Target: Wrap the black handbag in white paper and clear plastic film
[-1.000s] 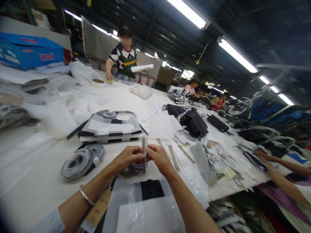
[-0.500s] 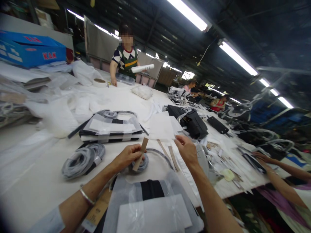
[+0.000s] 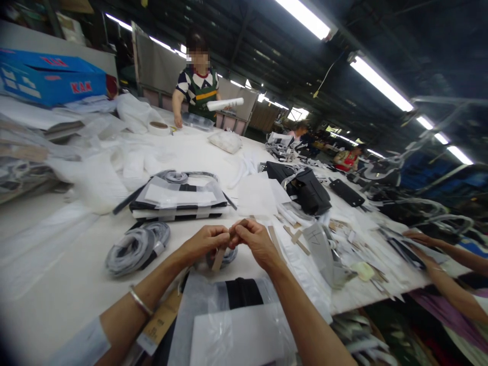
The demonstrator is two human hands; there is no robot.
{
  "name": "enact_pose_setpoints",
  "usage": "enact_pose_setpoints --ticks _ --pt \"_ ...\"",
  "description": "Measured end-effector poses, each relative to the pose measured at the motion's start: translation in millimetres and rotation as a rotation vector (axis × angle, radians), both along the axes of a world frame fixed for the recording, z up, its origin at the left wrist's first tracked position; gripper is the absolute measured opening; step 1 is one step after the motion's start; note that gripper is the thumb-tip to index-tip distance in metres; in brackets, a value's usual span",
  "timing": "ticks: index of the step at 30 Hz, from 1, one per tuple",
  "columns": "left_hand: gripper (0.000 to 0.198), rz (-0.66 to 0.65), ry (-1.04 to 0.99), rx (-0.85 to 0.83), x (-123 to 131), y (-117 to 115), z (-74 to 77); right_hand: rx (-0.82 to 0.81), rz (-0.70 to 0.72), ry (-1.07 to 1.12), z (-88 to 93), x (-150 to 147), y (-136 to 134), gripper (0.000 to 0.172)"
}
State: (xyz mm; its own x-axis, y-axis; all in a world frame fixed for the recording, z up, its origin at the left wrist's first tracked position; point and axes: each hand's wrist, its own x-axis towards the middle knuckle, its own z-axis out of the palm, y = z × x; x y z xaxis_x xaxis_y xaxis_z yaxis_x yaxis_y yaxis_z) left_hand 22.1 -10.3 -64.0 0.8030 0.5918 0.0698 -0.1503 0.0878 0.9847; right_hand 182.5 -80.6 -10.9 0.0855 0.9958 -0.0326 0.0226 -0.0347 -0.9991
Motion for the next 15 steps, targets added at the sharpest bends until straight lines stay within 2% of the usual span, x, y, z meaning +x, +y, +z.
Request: enact_pose_setpoints --ticks 2,4,6,10,15 --pt "0.039 -0.072 -0.022 -0.066 -2.4 0.3 4.5 -0.002 0.029 0.048 2.5 4.5 -3.3 0.030" --pt "0.034 -0.085 -0.025 -0.085 -2.9 0.4 5.2 -0.010 0.026 0.074 3.0 5.9 -6.4 0.029" --pt "0.032 -0.054 -0.034 -0.067 -1.5 0.3 2.7 -0.021 -0.008 0.092 1.1 5.2 -8.6 0.031" --pt "0.033 0.046 -0.021 0.009 3.9 -0.4 -4.7 -0.024 -0.139 0.060 -4.2 2.1 -9.8 0.050" --pt "0.030 0.114 0.000 0.039 9.4 2.1 -10.3 -0.007 -0.238 -0.048 -4.2 -3.4 -8.2 0.049"
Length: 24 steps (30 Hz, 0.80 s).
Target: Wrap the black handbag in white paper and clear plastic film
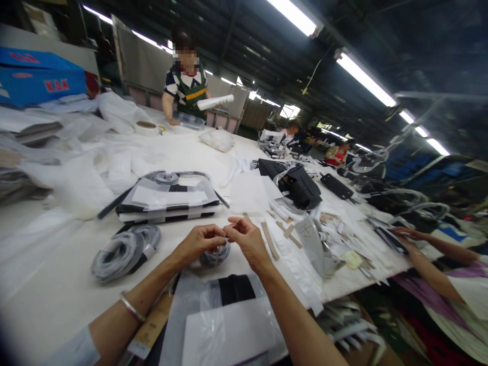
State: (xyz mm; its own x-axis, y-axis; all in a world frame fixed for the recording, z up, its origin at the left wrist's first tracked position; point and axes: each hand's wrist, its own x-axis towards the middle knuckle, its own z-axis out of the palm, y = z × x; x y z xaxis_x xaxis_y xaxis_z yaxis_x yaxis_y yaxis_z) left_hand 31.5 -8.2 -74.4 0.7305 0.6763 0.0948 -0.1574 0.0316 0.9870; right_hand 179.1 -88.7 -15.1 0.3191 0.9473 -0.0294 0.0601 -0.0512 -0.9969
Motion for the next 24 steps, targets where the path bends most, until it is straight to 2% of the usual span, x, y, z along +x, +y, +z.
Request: enact_pose_setpoints --ticks 6,16,21,24 --pt "0.026 -0.016 0.004 0.006 1.3 4.0 -2.1 0.029 -0.013 -0.049 2.8 -4.8 1.3 0.050" --pt "0.035 -0.082 -0.026 -0.174 -7.7 -0.3 8.6 0.014 0.036 0.004 11.0 -5.2 -2.2 0.056" --pt "0.043 -0.095 -0.053 -0.197 -7.1 -2.5 9.2 0.026 0.068 -0.016 9.4 -3.5 -5.8 0.046" --pt "0.045 -0.056 -0.047 -0.212 -4.4 -3.7 8.0 0.017 0.021 -0.090 7.3 4.4 -6.8 0.040"
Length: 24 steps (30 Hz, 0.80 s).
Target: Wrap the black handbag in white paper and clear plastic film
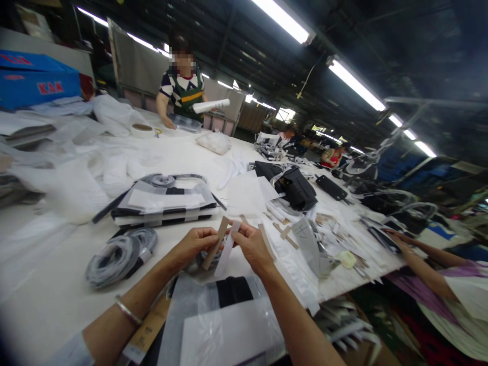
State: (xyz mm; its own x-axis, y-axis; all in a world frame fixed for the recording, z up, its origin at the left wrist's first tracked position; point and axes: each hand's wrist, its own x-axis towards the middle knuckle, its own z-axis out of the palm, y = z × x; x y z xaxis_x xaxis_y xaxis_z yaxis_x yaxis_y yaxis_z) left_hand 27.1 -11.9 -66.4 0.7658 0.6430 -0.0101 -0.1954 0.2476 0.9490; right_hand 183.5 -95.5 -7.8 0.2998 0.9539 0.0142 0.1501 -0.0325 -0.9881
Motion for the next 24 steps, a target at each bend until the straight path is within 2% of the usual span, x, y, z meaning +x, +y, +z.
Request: enact_pose_setpoints --ticks 4,7,9,11,14,18,21,24 --pt "0.038 0.047 0.004 -0.022 2.5 0.0 -1.3 0.087 -0.214 -0.269 11.6 39.9 -5.1 0.038" --pt "0.036 0.059 -0.011 -0.029 3.6 1.2 -3.8 0.204 -0.384 -0.704 26.8 88.7 -13.1 0.035" --pt "0.038 0.060 -0.023 -0.035 5.0 2.2 -6.7 0.211 -0.419 -0.961 32.5 114.9 -18.5 0.035" --pt "0.042 0.061 -0.026 -0.030 6.8 2.9 -9.7 0.158 -0.426 -1.031 31.4 124.3 -21.7 0.037" --pt "0.042 0.076 0.007 0.027 8.5 1.6 -10.9 0.025 -0.330 -0.752 19.2 100.5 -19.9 0.039" --pt "0.037 0.093 0.062 0.123 7.3 -4.0 -5.1 -0.096 -0.031 -0.263 2.2 36.2 -5.1 0.050" --pt "0.034 0.096 0.063 0.150 5.3 -5.6 -1.0 -0.091 0.094 -0.115 -2.3 7.1 5.1 0.038" --pt "0.038 0.067 0.056 0.124 2.1 -2.7 0.4 -0.074 0.155 -0.027 -1.8 4.8 6.7 0.029"
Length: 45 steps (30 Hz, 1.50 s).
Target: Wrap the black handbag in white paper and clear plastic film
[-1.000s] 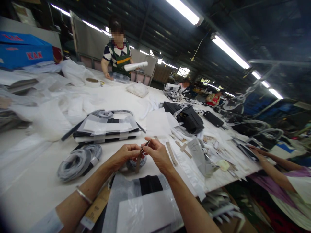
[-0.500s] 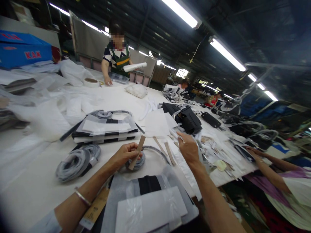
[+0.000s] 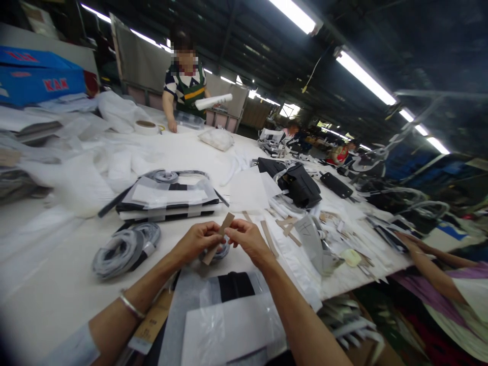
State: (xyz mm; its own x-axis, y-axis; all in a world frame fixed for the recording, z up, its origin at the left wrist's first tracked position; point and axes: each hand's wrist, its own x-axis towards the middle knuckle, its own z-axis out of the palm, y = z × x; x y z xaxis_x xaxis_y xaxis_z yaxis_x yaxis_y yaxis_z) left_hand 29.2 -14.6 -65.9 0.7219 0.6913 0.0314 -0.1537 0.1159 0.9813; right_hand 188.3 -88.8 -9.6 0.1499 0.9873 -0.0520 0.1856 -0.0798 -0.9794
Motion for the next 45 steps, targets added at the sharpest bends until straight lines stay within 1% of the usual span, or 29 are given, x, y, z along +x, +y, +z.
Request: enact_pose_setpoints --ticks 1,2,4,5,6,7,8,9,10,11,12,14,15,16,17,19,23,26,30,32,34,36,38,40,42,45 --pt "0.040 -0.033 0.001 -0.014 -1.5 1.1 0.5 -0.010 0.029 0.051 0.8 2.6 -1.1 0.033" --pt "0.042 -0.079 -0.001 -0.026 -3.2 1.8 1.4 -0.022 0.064 0.108 1.8 5.3 -2.7 0.041" --pt "0.047 -0.205 -0.021 -0.043 -6.6 1.7 4.0 -0.047 0.145 0.207 4.1 8.6 -6.5 0.054" --pt "0.048 -0.269 -0.030 -0.048 -8.0 0.9 5.5 -0.053 0.183 0.234 5.2 8.4 -8.3 0.056" --pt "0.049 -0.324 -0.029 -0.051 -8.9 0.0 6.8 -0.052 0.215 0.245 6.4 7.0 -9.8 0.053" --pt "0.049 -0.362 -0.019 -0.053 -9.4 -0.6 7.8 -0.043 0.230 0.241 7.6 4.9 -11.0 0.047" --pt "0.049 -0.370 -0.004 -0.050 -9.5 -0.7 8.1 -0.029 0.225 0.228 8.8 2.6 -11.9 0.038" --pt "0.047 -0.338 0.017 -0.028 -9.2 0.2 7.7 -0.009 0.196 0.206 10.1 0.8 -12.5 0.030" --pt "0.043 -0.262 0.046 0.027 -8.8 1.9 6.4 0.018 0.144 0.179 11.4 -0.1 -13.1 0.024" --pt "0.038 -0.150 0.091 0.122 -8.6 4.6 4.4 0.051 0.077 0.149 12.5 0.2 -13.6 0.022" --pt "0.032 -0.017 0.167 0.257 -8.7 8.0 1.8 0.086 0.006 0.117 13.3 2.0 -14.4 0.022" --pt "0.023 0.230 0.372 0.543 -9.8 15.2 -4.0 0.160 -0.115 0.057 13.8 8.4 -17.1 0.023" --pt "0.021 0.305 0.470 0.646 -10.6 18.3 -6.9 0.189 -0.160 0.030 13.3 12.2 -19.0 0.023" --pt "0.022 0.343 0.544 0.707 -11.3 20.6 -9.5 0.211 -0.190 0.003 12.4 15.5 -21.3 0.022" --pt "0.025 0.348 0.591 0.730 -11.6 21.9 -11.9 0.224 -0.208 -0.022 11.2 18.0 -23.9 0.021" --pt "0.031 0.316 0.628 0.733 -10.6 21.7 -16.1 0.228 -0.210 -0.067 8.6 19.1 -29.1 0.018" --pt "0.044 0.242 0.719 0.767 -3.9 13.6 -22.3 0.184 -0.112 -0.153 1.8 11.5 -35.7 0.016" --pt "0.046 0.226 0.780 0.804 -0.6 8.1 -24.6 0.121 -0.058 -0.211 -7.9 7.1 -35.9 0.017" --pt "0.045 0.201 0.813 0.850 1.0 6.9 -25.2 0.036 -0.011 -0.263 -19.9 5.2 -34.0 0.013" --pt "0.045 0.194 0.819 0.862 2.1 7.6 -25.4 0.011 0.005 -0.281 -19.8 3.2 -33.0 0.009" --pt "0.046 0.192 0.818 0.869 3.4 7.9 -25.4 0.002 0.014 -0.309 -15.2 0.6 -32.0 0.007" --pt "0.048 0.200 0.814 0.878 4.4 7.5 -25.2 0.010 0.019 -0.383 -9.2 -1.7 -31.4 0.006" --pt "0.050 0.220 0.810 0.888 4.9 6.6 -24.5 0.043 0.030 -0.503 -6.2 -3.2 -31.5 0.006" --pt "0.051 0.244 0.804 0.898 5.0 5.6 -23.2 0.122 0.046 -0.627 -9.4 -3.9 -32.1 0.007" --pt "0.051 0.266 0.795 0.907 4.9 4.9 -21.8 0.243 0.054 -0.715 -19.0 -4.5 -32.7 0.007" --pt "0.051 0.287 0.780 0.917 4.6 4.4 -20.2 0.427 0.072 -0.773 -37.9 -6.6 -33.6 0.010"
